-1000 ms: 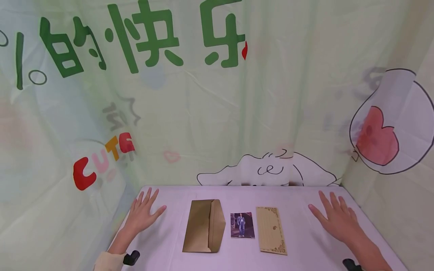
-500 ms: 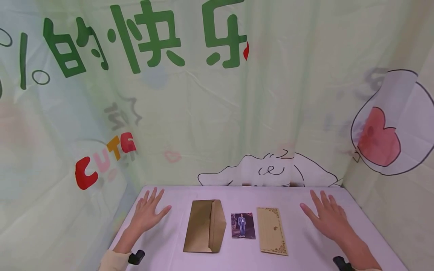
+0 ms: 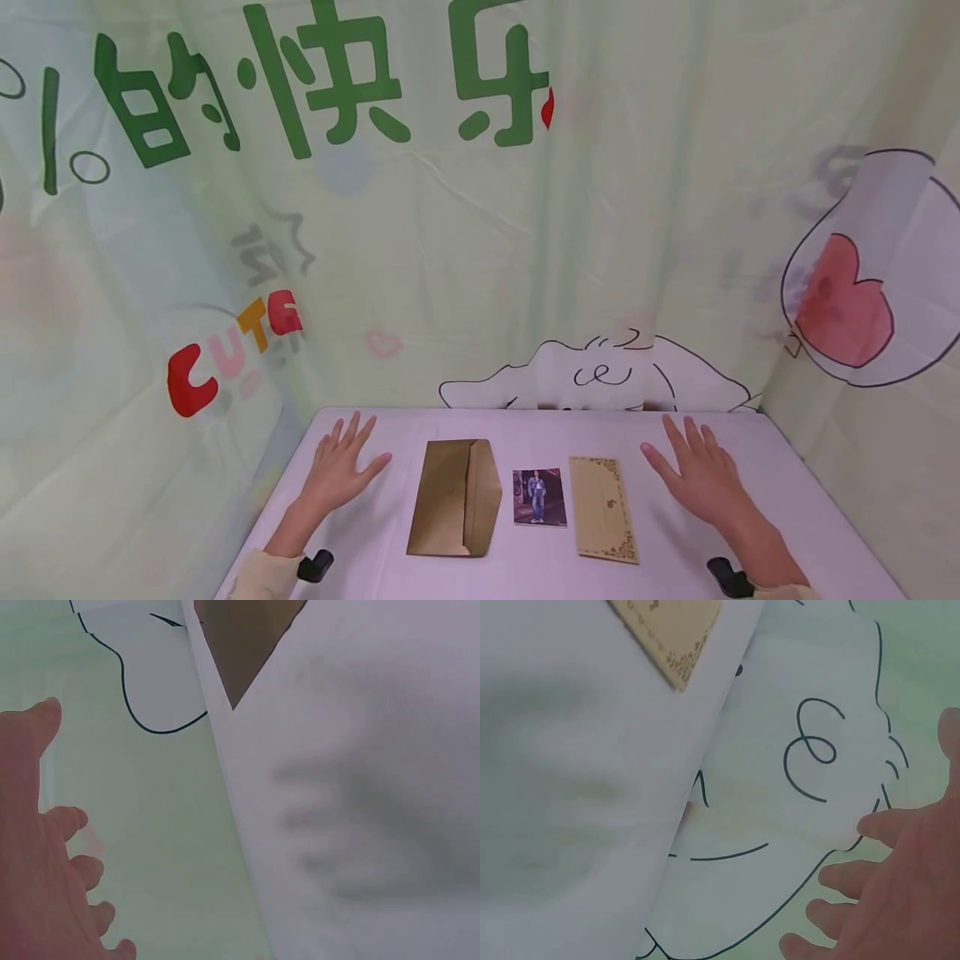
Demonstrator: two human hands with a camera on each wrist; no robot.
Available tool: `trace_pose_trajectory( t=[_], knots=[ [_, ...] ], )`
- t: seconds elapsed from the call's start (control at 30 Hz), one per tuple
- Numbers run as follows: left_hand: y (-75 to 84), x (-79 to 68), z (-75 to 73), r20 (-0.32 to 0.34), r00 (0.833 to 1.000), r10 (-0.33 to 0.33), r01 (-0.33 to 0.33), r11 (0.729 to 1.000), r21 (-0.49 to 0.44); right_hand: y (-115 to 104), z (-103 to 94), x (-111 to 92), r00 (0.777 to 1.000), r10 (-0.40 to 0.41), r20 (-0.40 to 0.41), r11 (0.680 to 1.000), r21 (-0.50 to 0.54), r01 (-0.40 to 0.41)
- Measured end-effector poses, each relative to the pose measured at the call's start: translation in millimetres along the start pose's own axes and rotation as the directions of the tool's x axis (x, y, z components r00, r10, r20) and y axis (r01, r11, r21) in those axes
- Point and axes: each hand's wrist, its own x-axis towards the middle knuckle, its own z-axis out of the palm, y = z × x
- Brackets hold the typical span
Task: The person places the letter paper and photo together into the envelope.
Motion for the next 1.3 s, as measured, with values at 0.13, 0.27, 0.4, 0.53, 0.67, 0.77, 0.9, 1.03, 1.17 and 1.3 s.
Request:
trace_pose_trajectory(
  t=[0.13, 0.27, 0.4, 0.53, 0.67, 0.77, 0.9, 1.03, 1.17, 1.3],
  knots=[
    [3.1, -0.1, 3.1, -0.003, 1.000, 0.004, -0.004, 1.000, -0.011, -9.3, 4.3, 2.9, 1.000, -0.001, 0.006, 1.000, 0.014, 0.001],
    [6.3, -1.6, 5.0, -0.009, 1.000, 0.008, -0.008, 1.000, -0.017, -18.1, 9.7, 4.4, 1.000, -0.008, 0.009, 1.000, 0.024, 0.007],
    [9.4, -1.7, 7.6, -0.011, 1.000, 0.011, -0.012, 1.000, -0.023, -27.2, 13.9, 5.8, 1.000, -0.023, 0.010, 0.999, 0.037, 0.022],
    [13.3, -0.7, 11.1, -0.013, 1.000, 0.021, -0.021, 0.999, -0.029, -37.4, 17.1, 6.8, 0.999, -0.039, 0.012, 0.998, 0.049, 0.038],
    [18.1, -0.6, 15.4, -0.011, 0.999, 0.031, -0.032, 0.999, -0.029, -48.4, 22.7, 8.1, 0.998, -0.053, 0.022, 0.997, 0.050, 0.052],
    [22.2, -0.4, 18.9, -0.012, 0.999, 0.045, -0.045, 0.998, -0.035, -56.4, 27.9, 9.4, 0.997, -0.070, 0.025, 0.996, 0.050, 0.069],
    [28.4, 0.9, 23.1, -0.009, 0.998, 0.066, -0.067, 0.997, -0.045, -67.1, 33.8, 11.4, 0.996, -0.089, 0.028, 0.994, 0.060, 0.087],
    [34.6, 1.5, 25.8, 0.015, 0.997, 0.076, -0.075, 0.995, -0.061, -77.3, 39.0, 13.5, 0.994, -0.104, 0.033, 0.993, 0.065, 0.102],
    [38.7, 1.2, 28.5, 0.041, 0.996, 0.084, -0.082, 0.995, -0.061, -85.6, 44.0, 15.6, 0.991, -0.128, 0.030, 0.990, 0.071, 0.125],
    [41.7, 2.1, 31.6, 0.052, 0.994, 0.101, -0.098, 0.994, -0.045, -94.8, 48.6, 19.1, 0.988, -0.153, 0.024, 0.985, 0.085, 0.151]
  ],
)
